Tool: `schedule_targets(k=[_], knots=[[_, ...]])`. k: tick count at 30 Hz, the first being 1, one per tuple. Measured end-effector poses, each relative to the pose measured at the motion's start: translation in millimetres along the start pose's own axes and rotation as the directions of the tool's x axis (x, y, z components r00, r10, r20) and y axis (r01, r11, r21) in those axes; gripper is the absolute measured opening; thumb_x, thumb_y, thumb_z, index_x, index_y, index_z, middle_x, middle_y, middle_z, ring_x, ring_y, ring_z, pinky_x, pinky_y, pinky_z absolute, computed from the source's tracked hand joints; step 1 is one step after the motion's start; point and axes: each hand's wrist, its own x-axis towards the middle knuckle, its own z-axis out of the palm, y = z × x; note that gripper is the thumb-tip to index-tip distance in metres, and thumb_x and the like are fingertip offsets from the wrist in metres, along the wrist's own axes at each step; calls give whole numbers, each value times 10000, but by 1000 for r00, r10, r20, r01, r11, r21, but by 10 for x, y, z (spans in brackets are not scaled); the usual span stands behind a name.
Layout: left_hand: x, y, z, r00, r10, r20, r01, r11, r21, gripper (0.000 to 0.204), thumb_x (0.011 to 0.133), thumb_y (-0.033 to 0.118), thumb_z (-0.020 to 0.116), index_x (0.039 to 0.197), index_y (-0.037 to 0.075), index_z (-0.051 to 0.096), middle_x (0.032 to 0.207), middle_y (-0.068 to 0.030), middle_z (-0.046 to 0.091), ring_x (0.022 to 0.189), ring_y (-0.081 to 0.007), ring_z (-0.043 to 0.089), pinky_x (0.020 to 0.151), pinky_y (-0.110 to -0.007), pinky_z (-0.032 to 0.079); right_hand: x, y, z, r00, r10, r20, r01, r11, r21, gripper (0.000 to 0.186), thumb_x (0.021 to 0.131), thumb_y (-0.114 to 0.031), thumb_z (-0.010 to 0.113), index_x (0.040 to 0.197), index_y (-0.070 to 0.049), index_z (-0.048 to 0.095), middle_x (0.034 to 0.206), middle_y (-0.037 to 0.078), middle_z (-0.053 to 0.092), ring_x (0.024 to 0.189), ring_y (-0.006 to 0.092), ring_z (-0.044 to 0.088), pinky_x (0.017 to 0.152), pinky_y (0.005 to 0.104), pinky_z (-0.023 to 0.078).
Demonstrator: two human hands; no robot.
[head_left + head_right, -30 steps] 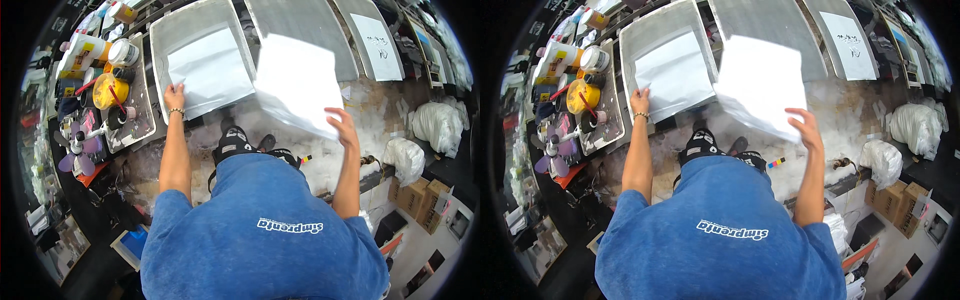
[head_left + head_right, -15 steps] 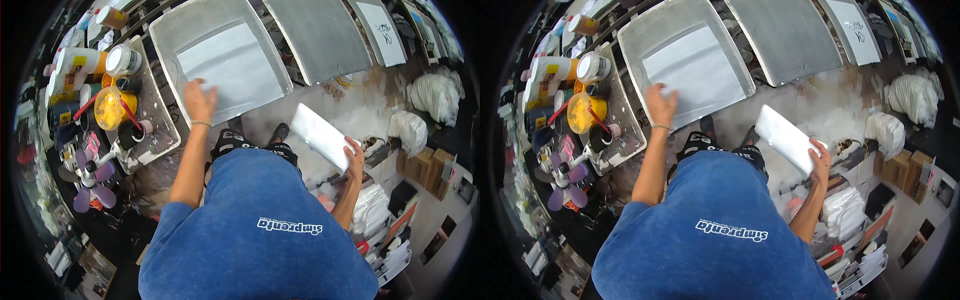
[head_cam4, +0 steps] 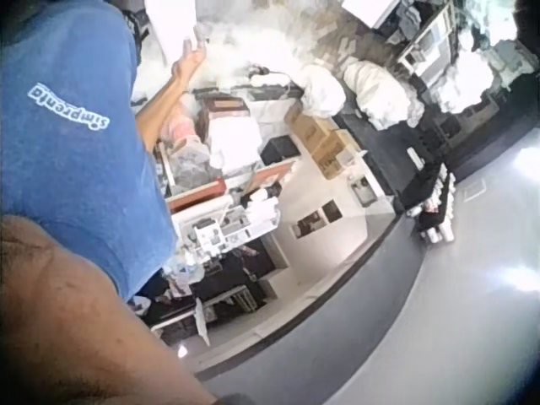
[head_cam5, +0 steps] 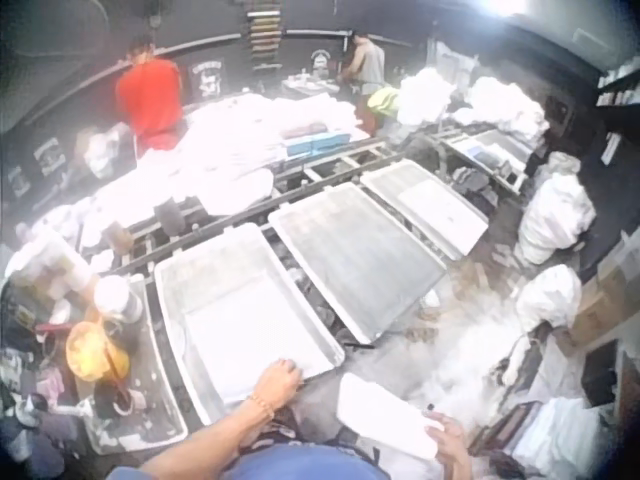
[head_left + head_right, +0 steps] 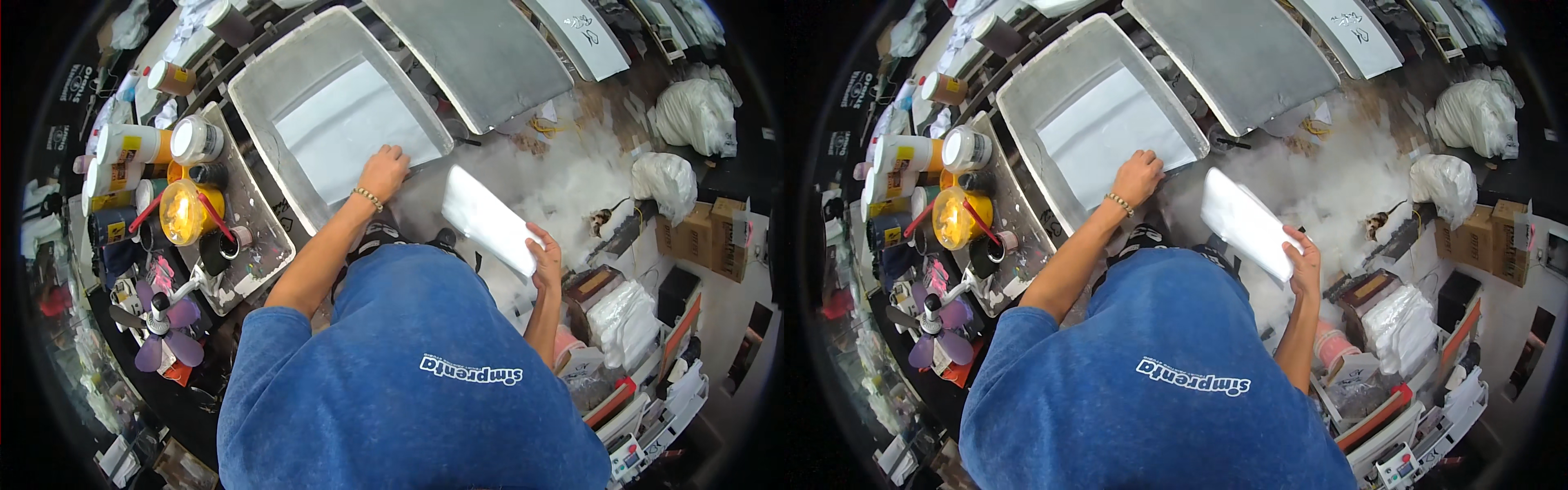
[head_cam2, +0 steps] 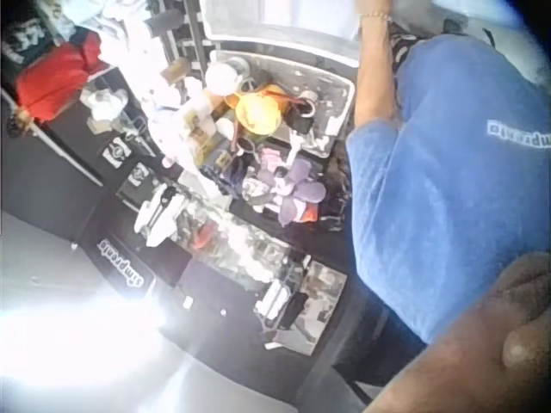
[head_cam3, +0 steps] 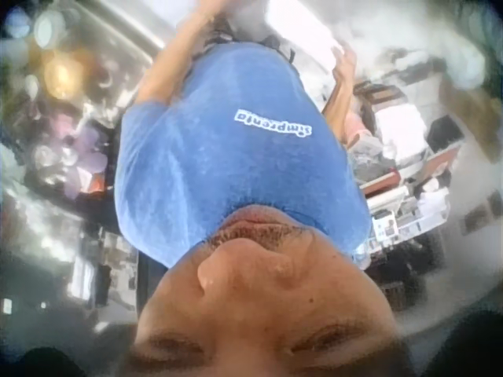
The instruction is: The person places white transfer papers onto printing frames by hand and then walks around the workshop gathering, stacking, and sorting more white sheets from various surfaces.
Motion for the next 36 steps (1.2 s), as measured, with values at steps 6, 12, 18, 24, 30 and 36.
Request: schedule_targets(k=[6,12,18,24,30,36], knots=[[754,-323,-473,972,-228,58,222,970,95,172,839,143,498,924,10,567,846,-223,651,736,-412,628,662,-507,500,28,93,-156,1000,8,-6,-9,1000,-30,365,809,21,618,1173,24,603,1086,122,626,916,160,613,810,271,504],[1675,-1444,-2515,684,-496,-535,387,868,-311,271,815,264,624,936,29,685,790,-55,672,711,-144,603,649,-293,484,206,-19,-259,997,16,82,-7,994,-108,364,816,15,606,1180,22,599,1050,113,640,874,150,625,787,268,515],[849,-1780,-2775,360,-752,-552,-97,559,-824,190,776,-33,610,964,-57,611,871,-82,626,747,-193,597,686,-319,500,371,-55,-240,980,49,191,-19,987,-160,350,815,32,582,1162,10,618,1029,90,649,853,126,626,782,256,508],[204,-1755,-1453,-149,-981,-122,-307,163,-938,284,739,-125,548,1010,-43,526,977,-143,603,812,-254,619,678,-400,523,540,-56,-151,930,122,346,-22,960,-279,336,821,39,562,1146,-2,637,1021,81,649,864,110,605,792,236,481],[-359,-1082,-155,-214,-922,322,-424,-210,-881,197,797,-87,534,983,-24,509,929,-158,577,686,-239,584,512,-315,503,758,28,44,879,241,412,-30,890,-456,330,821,12,546,1129,-27,658,1072,82,643,923,124,572,861,262,433],[-663,-137,343,-235,-920,314,-482,-170,-860,239,838,-70,555,1061,-32,479,946,-175,569,770,-304,630,588,-388,583,909,238,515,840,261,476,54,832,-552,334,798,-33,566,1115,-46,672,1020,65,644,876,124,565,814,260,441]])
